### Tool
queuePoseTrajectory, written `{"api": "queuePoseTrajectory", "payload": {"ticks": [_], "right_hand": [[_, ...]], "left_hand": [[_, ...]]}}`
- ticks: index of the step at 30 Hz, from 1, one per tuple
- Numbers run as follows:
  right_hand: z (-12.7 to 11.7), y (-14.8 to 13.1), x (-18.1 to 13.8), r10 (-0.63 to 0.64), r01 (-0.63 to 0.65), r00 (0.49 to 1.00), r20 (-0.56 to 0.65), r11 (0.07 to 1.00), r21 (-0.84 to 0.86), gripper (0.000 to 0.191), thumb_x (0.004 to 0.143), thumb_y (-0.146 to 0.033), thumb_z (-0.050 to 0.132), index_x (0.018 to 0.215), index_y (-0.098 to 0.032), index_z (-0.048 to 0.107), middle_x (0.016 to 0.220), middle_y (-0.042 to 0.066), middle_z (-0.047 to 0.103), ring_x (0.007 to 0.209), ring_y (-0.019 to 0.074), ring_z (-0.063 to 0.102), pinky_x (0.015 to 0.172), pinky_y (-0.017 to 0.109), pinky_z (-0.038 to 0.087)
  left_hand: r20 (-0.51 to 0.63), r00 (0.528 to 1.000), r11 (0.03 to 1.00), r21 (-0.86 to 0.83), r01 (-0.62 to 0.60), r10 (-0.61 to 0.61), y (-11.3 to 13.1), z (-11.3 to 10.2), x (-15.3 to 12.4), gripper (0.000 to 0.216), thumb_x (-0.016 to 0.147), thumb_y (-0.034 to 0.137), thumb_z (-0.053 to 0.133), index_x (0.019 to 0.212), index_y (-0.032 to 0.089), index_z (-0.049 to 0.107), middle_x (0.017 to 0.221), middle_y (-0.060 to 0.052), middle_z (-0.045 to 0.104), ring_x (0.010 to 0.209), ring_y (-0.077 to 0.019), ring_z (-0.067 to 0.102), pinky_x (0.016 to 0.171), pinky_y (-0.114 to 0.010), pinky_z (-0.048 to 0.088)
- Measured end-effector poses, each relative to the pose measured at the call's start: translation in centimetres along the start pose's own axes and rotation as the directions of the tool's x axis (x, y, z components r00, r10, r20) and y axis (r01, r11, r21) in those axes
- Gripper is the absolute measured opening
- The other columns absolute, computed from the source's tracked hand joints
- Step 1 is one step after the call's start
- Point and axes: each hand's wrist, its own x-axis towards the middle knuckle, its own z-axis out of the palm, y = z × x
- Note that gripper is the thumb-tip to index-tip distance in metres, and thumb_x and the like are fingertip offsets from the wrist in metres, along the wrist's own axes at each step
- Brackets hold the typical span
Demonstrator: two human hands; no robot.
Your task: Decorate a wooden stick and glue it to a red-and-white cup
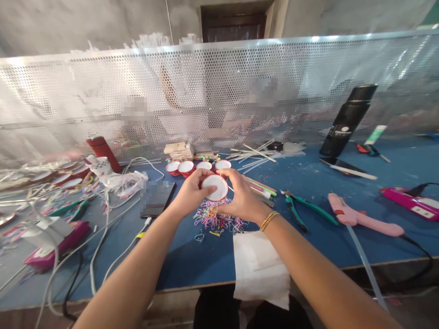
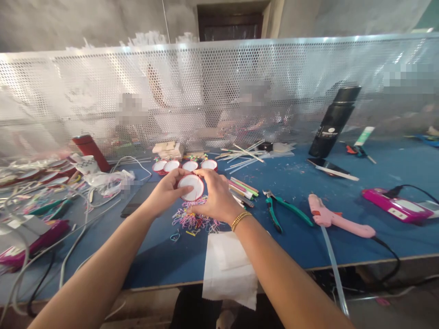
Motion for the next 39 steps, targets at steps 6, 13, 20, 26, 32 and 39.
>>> {"api": "queuePoseTrajectory", "payload": {"ticks": [6, 13, 20, 26, 32, 39], "right_hand": [[0.1, -0.1, 0.0, 0.019, -0.019, 1.0, 0.0, 1.0, 0.009, 0.087, 0.059, -0.038, 0.091, 0.131, -0.027, 0.043, 0.131, 0.011, 0.057, 0.122, 0.0331, 0.055, 0.102, 0.05, 0.042], [0.1, 0.0, 0.0, 0.022, -0.022, 1.0, -0.001, 0.999, 0.023, 0.083, 0.062, -0.037, 0.09, 0.129, -0.026, 0.043, 0.129, 0.01, 0.057, 0.12, 0.032, 0.056, 0.101, 0.05, 0.043], [0.1, -0.1, 0.1, 0.037, -0.036, 0.999, -0.01, 0.997, 0.071, 0.076, 0.063, -0.03, 0.09, 0.125, -0.026, 0.046, 0.127, 0.01, 0.058, 0.117, 0.0306, 0.058, 0.1, 0.05, 0.046], [0.5, -0.1, 0.2, 0.055, -0.045, 0.997, -0.045, 0.978, 0.202, 0.069, 0.065, -0.029, 0.089, 0.121, -0.024, 0.05, 0.121, 0.008, 0.061, 0.111, 0.0279, 0.06, 0.096, 0.047, 0.049], [0.9, 0.4, 0.3, 0.095, -0.078, 0.995, -0.023, 0.914, 0.397, 0.068, 0.066, -0.031, 0.088, 0.121, -0.024, 0.05, 0.124, 0.009, 0.062, 0.11, 0.0252, 0.063, 0.093, 0.043, 0.053], [1.4, 0.6, 0.6, 0.176, -0.189, 0.98, 0.089, 0.708, 0.681, 0.055, 0.07, -0.042, 0.082, 0.113, -0.026, 0.053, 0.118, 0.007, 0.065, 0.106, 0.0232, 0.065, 0.092, 0.042, 0.057]], "left_hand": [[0.02, 1.0, 1.0, 0.004, 0.021, -0.021, 0.7, 0.4, -0.3, 0.036, 0.069, 0.02, 0.075, 0.101, 0.017, 0.058, 0.098, -0.003, 0.065, 0.083, -0.0148, 0.059, 0.073, -0.028, 0.047], [0.015, 1.0, 1.0, 0.0, 0.018, -0.018, 0.7, 0.4, -0.4, 0.036, 0.07, 0.019, 0.073, 0.101, 0.016, 0.057, 0.097, -0.003, 0.063, 0.084, -0.0144, 0.058, 0.074, -0.027, 0.046], [0.012, 1.0, 1.0, 0.01, 0.014, -0.014, 0.7, 0.4, -0.4, 0.036, 0.069, 0.018, 0.074, 0.1, 0.017, 0.057, 0.097, -0.003, 0.063, 0.086, -0.0157, 0.059, 0.079, -0.03, 0.047], [-0.012, 0.999, 0.998, -0.055, 0.03, -0.031, 0.7, 0.4, -0.4, 0.035, 0.069, 0.022, 0.076, 0.097, 0.018, 0.055, 0.093, -0.002, 0.064, 0.084, -0.0151, 0.059, 0.077, -0.03, 0.047], [-0.017, 0.992, 0.975, -0.185, 0.12, -0.126, 1.1, 0.6, -0.7, 0.039, 0.068, 0.025, 0.081, 0.098, 0.018, 0.056, 0.09, -0.002, 0.064, 0.077, -0.0134, 0.059, 0.068, -0.026, 0.046], [-0.025, 0.986, 0.94, -0.306, 0.15, -0.165, 1.7, 1.0, -0.9, 0.043, 0.064, 0.026, 0.085, 0.095, 0.019, 0.055, 0.088, 0.0, 0.063, 0.071, -0.0112, 0.057, 0.06, -0.022, 0.044]]}}
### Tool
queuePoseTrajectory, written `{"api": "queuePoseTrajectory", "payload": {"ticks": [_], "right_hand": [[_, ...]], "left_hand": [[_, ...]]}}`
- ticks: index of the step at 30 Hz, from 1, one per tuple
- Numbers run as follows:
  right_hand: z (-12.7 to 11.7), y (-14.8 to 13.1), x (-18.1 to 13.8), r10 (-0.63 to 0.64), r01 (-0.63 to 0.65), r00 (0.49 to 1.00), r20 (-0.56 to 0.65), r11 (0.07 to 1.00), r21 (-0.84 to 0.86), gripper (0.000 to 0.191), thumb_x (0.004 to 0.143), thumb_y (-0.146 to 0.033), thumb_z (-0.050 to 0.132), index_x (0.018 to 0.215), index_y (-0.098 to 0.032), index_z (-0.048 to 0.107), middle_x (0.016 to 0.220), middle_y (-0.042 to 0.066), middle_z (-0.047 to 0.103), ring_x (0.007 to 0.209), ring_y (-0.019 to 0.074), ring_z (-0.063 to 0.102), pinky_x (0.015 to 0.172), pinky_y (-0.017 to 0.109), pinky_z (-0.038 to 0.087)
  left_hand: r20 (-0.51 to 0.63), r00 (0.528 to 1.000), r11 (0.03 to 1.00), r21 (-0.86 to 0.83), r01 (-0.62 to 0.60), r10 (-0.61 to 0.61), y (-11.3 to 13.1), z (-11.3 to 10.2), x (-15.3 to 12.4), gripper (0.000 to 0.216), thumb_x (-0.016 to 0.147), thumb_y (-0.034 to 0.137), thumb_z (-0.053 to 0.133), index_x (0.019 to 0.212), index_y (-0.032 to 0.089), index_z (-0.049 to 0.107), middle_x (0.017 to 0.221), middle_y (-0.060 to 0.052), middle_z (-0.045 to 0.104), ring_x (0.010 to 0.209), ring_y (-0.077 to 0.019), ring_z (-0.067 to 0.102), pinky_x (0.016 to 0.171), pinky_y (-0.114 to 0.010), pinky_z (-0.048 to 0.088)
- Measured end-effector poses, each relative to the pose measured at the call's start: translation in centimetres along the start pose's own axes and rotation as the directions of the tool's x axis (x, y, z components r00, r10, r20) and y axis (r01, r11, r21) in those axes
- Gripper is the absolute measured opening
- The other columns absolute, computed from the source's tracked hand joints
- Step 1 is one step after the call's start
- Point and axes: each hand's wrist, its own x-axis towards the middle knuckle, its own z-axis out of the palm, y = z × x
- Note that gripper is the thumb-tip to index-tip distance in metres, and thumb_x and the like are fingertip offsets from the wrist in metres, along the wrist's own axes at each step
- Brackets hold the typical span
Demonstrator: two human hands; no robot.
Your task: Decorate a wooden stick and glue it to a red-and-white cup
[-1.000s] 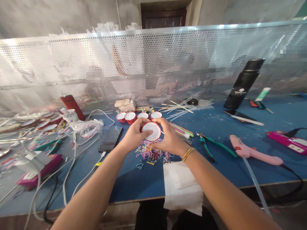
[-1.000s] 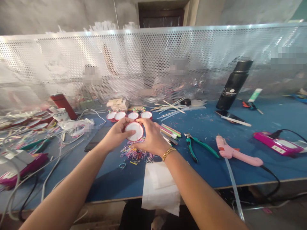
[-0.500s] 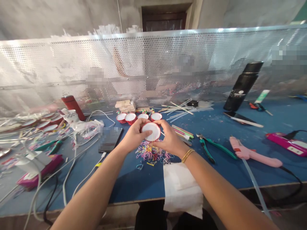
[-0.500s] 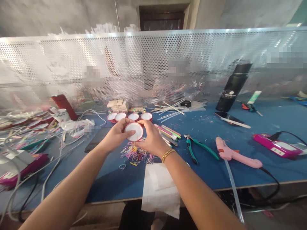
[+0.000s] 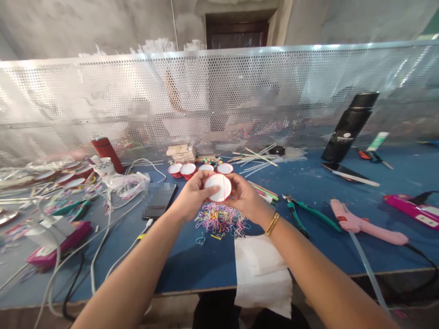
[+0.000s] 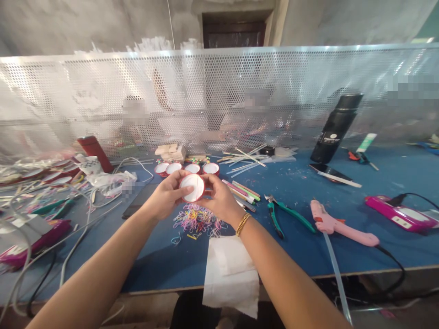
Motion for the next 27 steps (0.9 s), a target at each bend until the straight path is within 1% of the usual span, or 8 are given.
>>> {"api": "queuePoseTrajectory", "payload": {"ticks": [2, 9, 12, 15, 17, 21, 24, 27], "right_hand": [[0.0, -0.2, 0.0, 0.036, -0.036, 0.999, -0.012, 0.998, 0.06, 0.051, 0.07, -0.043, 0.082, 0.109, -0.026, 0.055, 0.113, 0.006, 0.066, 0.103, 0.0226, 0.066, 0.091, 0.043, 0.057], [-0.1, -0.4, 0.0, 0.078, -0.072, 0.995, -0.056, 0.992, 0.104, 0.044, 0.07, -0.047, 0.082, 0.098, -0.025, 0.058, 0.101, 0.004, 0.068, 0.096, 0.0206, 0.066, 0.089, 0.044, 0.057], [-0.2, -0.4, -0.1, 0.14, -0.129, 0.989, -0.054, 0.978, 0.164, 0.043, 0.066, -0.046, 0.085, 0.092, -0.024, 0.059, 0.092, 0.002, 0.067, 0.084, 0.0175, 0.064, 0.079, 0.038, 0.057], [-0.1, -0.6, -0.1, 0.208, -0.191, 0.976, -0.065, 0.959, 0.208, 0.039, 0.064, -0.045, 0.085, 0.084, -0.022, 0.06, 0.078, -0.002, 0.063, 0.067, 0.0123, 0.058, 0.065, 0.031, 0.053], [-0.1, -0.8, -0.1, 0.239, -0.212, 0.967, -0.091, 0.949, 0.235, 0.036, 0.066, -0.046, 0.083, 0.08, -0.022, 0.061, 0.069, -0.004, 0.059, 0.06, 0.0105, 0.054, 0.06, 0.028, 0.049], [0.0, -1.1, -0.1, 0.284, -0.231, 0.945, -0.161, 0.93, 0.285, 0.039, 0.072, -0.057, 0.074, 0.075, -0.021, 0.061, 0.067, -0.003, 0.059, 0.057, 0.0104, 0.052, 0.057, 0.026, 0.046], [0.1, -1.0, -0.2, 0.277, -0.226, 0.943, -0.183, 0.939, 0.26, 0.041, 0.073, -0.059, 0.074, 0.074, -0.02, 0.062, 0.068, -0.002, 0.061, 0.057, 0.0101, 0.052, 0.056, 0.025, 0.045], [-0.1, -0.5, -0.1, 0.258, -0.219, 0.947, -0.193, 0.955, 0.2, 0.038, 0.074, -0.056, 0.074, 0.074, -0.02, 0.062, 0.066, -0.002, 0.06, 0.056, 0.0102, 0.051, 0.055, 0.024, 0.043]], "left_hand": [[-0.007, 1.0, 1.0, -0.027, 0.0, -0.001, 0.0, 0.1, 0.0, 0.044, 0.064, 0.026, 0.085, 0.096, 0.019, 0.055, 0.087, 0.0, 0.063, 0.071, -0.0108, 0.057, 0.06, -0.022, 0.045], [-0.005, 1.0, 0.998, -0.066, -0.014, 0.013, 0.0, 0.3, 0.0, 0.046, 0.066, 0.027, 0.085, 0.098, 0.019, 0.053, 0.087, 0.0, 0.062, 0.07, -0.0102, 0.056, 0.058, -0.022, 0.045], [-0.008, 0.998, 0.997, -0.046, -0.058, 0.057, 0.1, 0.1, 0.1, 0.045, 0.068, 0.028, 0.084, 0.098, 0.019, 0.053, 0.091, -0.001, 0.063, 0.073, -0.011, 0.056, 0.059, -0.022, 0.045], [-0.035, 0.993, 0.994, 0.006, -0.11, 0.111, -0.1, -0.3, 0.3, 0.042, 0.07, 0.027, 0.082, 0.099, 0.02, 0.053, 0.096, -0.002, 0.064, 0.076, -0.0115, 0.057, 0.061, -0.023, 0.045], [-0.052, 0.989, 0.989, 0.069, -0.132, 0.136, -0.4, -0.5, 0.4, 0.04, 0.071, 0.026, 0.081, 0.099, 0.02, 0.053, 0.096, -0.002, 0.064, 0.077, -0.0121, 0.057, 0.063, -0.024, 0.046], [-0.062, 0.981, 0.963, 0.213, -0.165, 0.182, -1.0, -0.8, 0.9, 0.037, 0.071, 0.027, 0.078, 0.099, 0.019, 0.053, 0.096, -0.003, 0.064, 0.082, -0.0144, 0.058, 0.069, -0.026, 0.047], [-0.07, 0.978, 0.945, 0.278, -0.171, 0.197, -1.3, -0.9, 1.1, 0.038, 0.071, 0.026, 0.077, 0.099, 0.019, 0.054, 0.096, -0.003, 0.064, 0.084, -0.0155, 0.058, 0.071, -0.027, 0.048], [-0.068, 0.987, 0.946, 0.303, -0.12, 0.147, -1.4, -0.9, 1.0, 0.037, 0.071, 0.028, 0.075, 0.101, 0.018, 0.055, 0.094, -0.003, 0.063, 0.08, -0.0152, 0.058, 0.066, -0.027, 0.048]]}}
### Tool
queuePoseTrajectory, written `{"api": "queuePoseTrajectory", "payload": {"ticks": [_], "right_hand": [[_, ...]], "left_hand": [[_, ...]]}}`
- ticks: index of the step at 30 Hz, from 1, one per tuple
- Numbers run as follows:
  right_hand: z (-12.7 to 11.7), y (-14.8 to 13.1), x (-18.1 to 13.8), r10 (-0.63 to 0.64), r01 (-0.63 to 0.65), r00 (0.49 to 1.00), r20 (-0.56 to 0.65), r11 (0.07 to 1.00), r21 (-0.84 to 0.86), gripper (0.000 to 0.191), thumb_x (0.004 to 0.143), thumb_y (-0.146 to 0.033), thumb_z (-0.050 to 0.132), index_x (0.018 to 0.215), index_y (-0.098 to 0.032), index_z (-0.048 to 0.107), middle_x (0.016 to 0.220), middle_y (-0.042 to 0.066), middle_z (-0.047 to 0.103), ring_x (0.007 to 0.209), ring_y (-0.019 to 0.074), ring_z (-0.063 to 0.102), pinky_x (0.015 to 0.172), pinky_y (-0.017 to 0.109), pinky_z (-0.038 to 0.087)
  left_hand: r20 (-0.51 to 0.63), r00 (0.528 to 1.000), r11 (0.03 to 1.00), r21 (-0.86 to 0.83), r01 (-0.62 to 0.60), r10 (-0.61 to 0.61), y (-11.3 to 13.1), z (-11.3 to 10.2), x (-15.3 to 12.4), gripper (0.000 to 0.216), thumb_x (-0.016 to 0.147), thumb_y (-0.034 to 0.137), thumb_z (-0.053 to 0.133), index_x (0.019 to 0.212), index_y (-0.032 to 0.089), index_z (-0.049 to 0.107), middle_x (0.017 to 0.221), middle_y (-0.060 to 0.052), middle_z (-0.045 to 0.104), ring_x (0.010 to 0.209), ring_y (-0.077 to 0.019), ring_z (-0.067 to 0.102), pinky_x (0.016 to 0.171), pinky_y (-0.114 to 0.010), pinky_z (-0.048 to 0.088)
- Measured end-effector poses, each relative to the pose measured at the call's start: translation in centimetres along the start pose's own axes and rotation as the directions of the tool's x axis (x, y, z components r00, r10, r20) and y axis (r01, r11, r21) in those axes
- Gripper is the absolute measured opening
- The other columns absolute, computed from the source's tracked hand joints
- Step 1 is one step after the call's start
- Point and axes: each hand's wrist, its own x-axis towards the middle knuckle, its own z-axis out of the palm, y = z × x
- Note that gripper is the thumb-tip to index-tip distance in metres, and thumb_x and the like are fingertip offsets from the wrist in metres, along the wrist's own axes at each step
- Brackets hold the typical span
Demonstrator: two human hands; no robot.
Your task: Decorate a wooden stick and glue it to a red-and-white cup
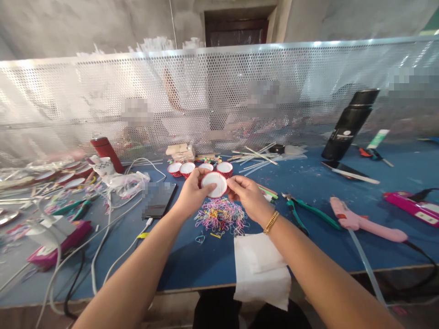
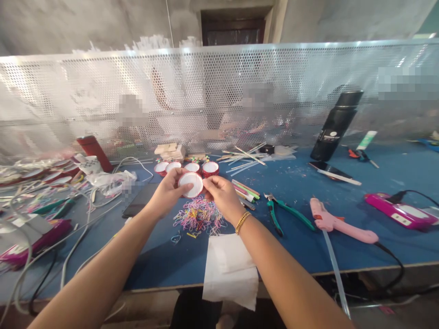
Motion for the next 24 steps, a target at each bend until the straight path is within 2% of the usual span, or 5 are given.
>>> {"api": "queuePoseTrajectory", "payload": {"ticks": [5, 9, 13, 16, 24], "right_hand": [[-0.9, 0.5, 0.3, -0.063, 0.039, 0.996, -0.059, 0.938, -0.345, 0.032, 0.088, -0.051, 0.059, 0.078, -0.021, 0.065, 0.071, 0.002, 0.066, 0.062, 0.0158, 0.058, 0.06, 0.029, 0.046], [-1.3, 1.0, 0.0, -0.246, 0.198, 0.966, 0.073, 0.533, -0.823, 0.021, 0.088, -0.041, 0.064, 0.087, -0.021, 0.07, 0.089, 0.008, 0.072, 0.091, 0.0261, 0.065, 0.085, 0.042, 0.049], [-0.9, 1.9, -0.7, -0.113, 0.301, 0.954, 0.279, 0.312, -0.901, 0.055, 0.077, -0.06, 0.074, 0.117, -0.022, 0.07, 0.118, 0.015, 0.069, 0.117, 0.0364, 0.06, 0.1, 0.055, 0.045], [-0.5, 2.1, -1.1, 0.035, 0.384, 0.909, 0.415, 0.315, -0.868, 0.074, 0.066, -0.062, 0.082, 0.128, -0.024, 0.067, 0.128, 0.015, 0.066, 0.122, 0.0384, 0.058, 0.101, 0.054, 0.046], [-0.3, 0.4, -0.9, -0.039, 0.311, 0.939, 0.341, 0.516, -0.798, 0.018, 0.085, -0.018, 0.067, 0.1, -0.024, 0.077, 0.099, 0.005, 0.076, 0.092, 0.023, 0.07, 0.084, 0.038, 0.053]], "left_hand": [[-0.094, 0.993, 0.995, 0.07, 0.073, -0.066, 0.0, -0.2, 0.0, 0.039, 0.074, 0.026, 0.069, 0.11, 0.019, 0.054, 0.094, -0.003, 0.062, 0.069, -0.0144, 0.056, 0.053, -0.024, 0.044], [-0.204, 0.979, 0.999, 0.041, 0.033, -0.024, -0.5, -0.6, 0.4, 0.04, 0.074, 0.025, 0.068, 0.111, 0.021, 0.055, 0.091, -0.002, 0.062, 0.067, -0.013, 0.055, 0.054, -0.022, 0.043], [-0.181, 0.983, 0.999, 0.045, 0.028, -0.02, -1.4, -0.6, 0.5, 0.039, 0.073, 0.025, 0.069, 0.11, 0.021, 0.057, 0.089, -0.001, 0.063, 0.067, -0.0133, 0.055, 0.058, -0.024, 0.044], [-0.151, 0.988, 0.994, 0.107, 0.0, 0.016, -1.7, -0.4, 0.4, 0.037, 0.074, 0.022, 0.068, 0.11, 0.02, 0.059, 0.091, -0.002, 0.065, 0.074, -0.0153, 0.057, 0.067, -0.028, 0.048], [-0.146, 0.988, 0.986, 0.167, -0.023, 0.048, -1.3, -0.2, 0.0, 0.031, 0.076, 0.018, 0.066, 0.107, 0.019, 0.06, 0.096, -0.004, 0.066, 0.09, -0.0202, 0.061, 0.08, -0.034, 0.051]]}}
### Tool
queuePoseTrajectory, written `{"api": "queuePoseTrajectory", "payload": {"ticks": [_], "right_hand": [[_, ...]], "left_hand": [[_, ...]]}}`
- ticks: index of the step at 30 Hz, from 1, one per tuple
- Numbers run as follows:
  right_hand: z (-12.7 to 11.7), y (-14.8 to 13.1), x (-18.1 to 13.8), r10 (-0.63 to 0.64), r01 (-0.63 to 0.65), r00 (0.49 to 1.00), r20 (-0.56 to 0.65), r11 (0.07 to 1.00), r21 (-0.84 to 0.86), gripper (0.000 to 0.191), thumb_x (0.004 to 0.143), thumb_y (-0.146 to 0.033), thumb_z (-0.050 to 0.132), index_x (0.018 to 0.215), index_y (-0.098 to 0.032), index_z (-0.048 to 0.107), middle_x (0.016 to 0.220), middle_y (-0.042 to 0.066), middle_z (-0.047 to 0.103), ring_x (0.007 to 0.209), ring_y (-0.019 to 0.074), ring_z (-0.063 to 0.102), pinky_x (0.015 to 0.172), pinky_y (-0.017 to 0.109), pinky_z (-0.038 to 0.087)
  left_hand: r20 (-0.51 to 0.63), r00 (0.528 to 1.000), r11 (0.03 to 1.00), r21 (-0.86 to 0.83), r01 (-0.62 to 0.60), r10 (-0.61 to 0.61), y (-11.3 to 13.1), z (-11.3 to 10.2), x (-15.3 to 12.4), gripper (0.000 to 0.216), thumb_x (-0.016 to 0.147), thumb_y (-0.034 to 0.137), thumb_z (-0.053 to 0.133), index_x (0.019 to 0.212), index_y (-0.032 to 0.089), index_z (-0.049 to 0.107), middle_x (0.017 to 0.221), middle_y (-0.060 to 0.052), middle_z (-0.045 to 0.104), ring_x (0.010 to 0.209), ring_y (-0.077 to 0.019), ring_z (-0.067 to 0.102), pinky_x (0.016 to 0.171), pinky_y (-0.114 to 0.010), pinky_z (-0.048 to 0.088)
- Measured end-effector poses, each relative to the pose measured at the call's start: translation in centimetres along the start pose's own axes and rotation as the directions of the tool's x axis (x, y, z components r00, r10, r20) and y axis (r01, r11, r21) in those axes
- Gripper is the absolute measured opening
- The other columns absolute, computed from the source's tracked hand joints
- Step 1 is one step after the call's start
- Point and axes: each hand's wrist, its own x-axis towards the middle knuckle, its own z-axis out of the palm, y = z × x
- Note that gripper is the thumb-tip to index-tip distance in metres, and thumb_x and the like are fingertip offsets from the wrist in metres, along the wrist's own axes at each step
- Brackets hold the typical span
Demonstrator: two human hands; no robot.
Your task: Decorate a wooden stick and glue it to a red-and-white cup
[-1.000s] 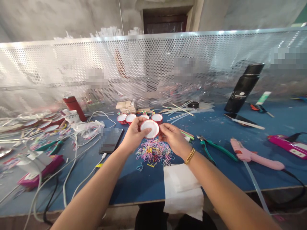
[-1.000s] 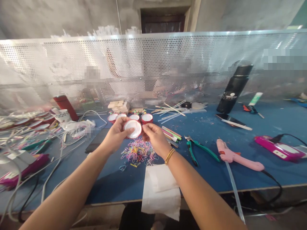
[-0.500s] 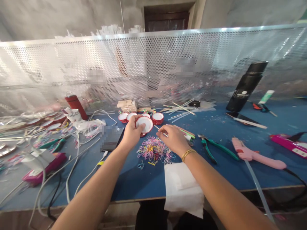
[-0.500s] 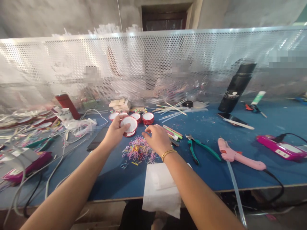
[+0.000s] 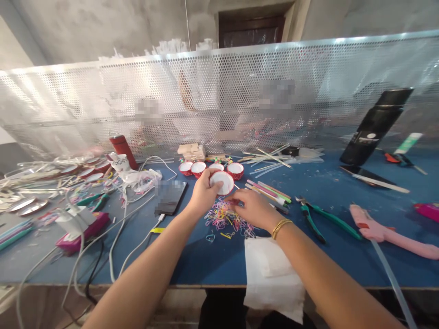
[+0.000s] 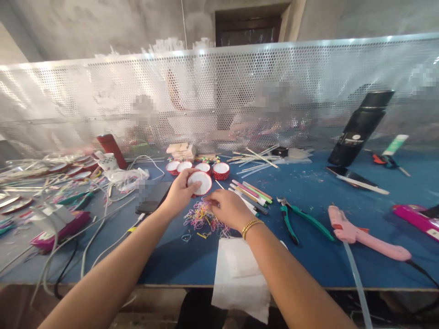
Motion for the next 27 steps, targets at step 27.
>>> {"api": "queuePoseTrajectory", "payload": {"ticks": [27], "right_hand": [[0.8, -0.3, -0.1, -0.142, 0.172, 0.962, 0.235, 0.979, -0.112, 0.022, 0.086, -0.032, 0.075, 0.107, -0.034, 0.078, 0.123, 0.002, 0.072, 0.12, 0.025, 0.06, 0.107, 0.045, 0.041]], "left_hand": [[-0.061, 0.989, 0.988, 0.086, -0.132, 0.137, -1.0, -0.2, 0.9, 0.034, 0.079, 0.018, 0.062, 0.113, 0.017, 0.06, 0.11, -0.007, 0.07, 0.096, -0.0205, 0.065, 0.087, -0.036, 0.052]]}}
